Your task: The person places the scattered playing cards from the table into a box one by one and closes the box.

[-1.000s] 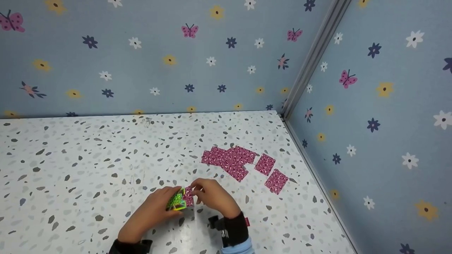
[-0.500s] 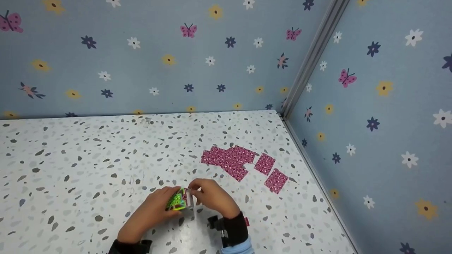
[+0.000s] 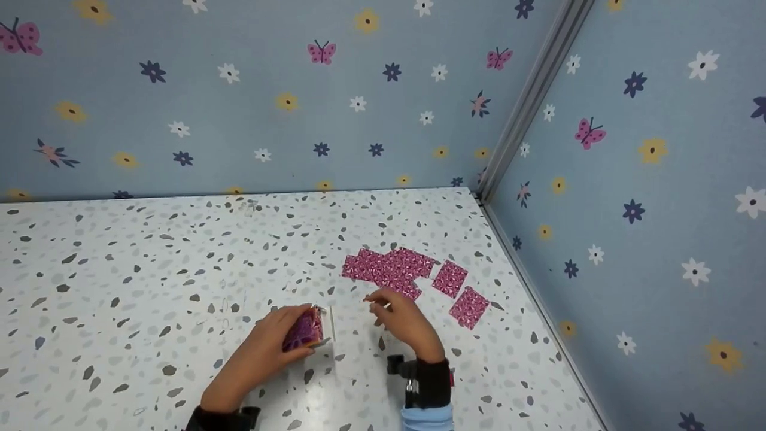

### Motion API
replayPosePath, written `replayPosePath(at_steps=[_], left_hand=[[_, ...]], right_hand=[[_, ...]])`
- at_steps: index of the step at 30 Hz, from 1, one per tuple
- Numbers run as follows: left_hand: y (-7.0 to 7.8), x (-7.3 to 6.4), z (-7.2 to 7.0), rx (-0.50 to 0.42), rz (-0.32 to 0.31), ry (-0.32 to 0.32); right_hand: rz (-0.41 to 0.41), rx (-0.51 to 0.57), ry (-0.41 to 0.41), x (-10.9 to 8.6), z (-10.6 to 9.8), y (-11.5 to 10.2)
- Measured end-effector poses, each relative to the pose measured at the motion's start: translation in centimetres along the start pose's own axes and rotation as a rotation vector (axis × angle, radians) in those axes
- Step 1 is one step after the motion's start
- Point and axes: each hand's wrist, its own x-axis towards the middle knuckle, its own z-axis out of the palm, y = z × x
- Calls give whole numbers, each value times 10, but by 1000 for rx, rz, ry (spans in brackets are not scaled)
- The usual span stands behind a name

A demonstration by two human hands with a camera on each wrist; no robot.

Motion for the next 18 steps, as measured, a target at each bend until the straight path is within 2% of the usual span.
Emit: replayPosePath(at_steps=[8, 11, 15, 18], left_hand=[[1, 0, -5, -10, -29, -55], [1, 0, -5, -10, -34, -64], [1, -1, -5, -25, -47, -83], [0, -1, -5, -36, -61, -89]], right_hand=[[212, 34, 190, -18, -33, 34], [257, -19, 242, -27, -45, 47], [351, -83, 270, -36, -59, 68], [415, -63, 263, -39, -67, 84]])
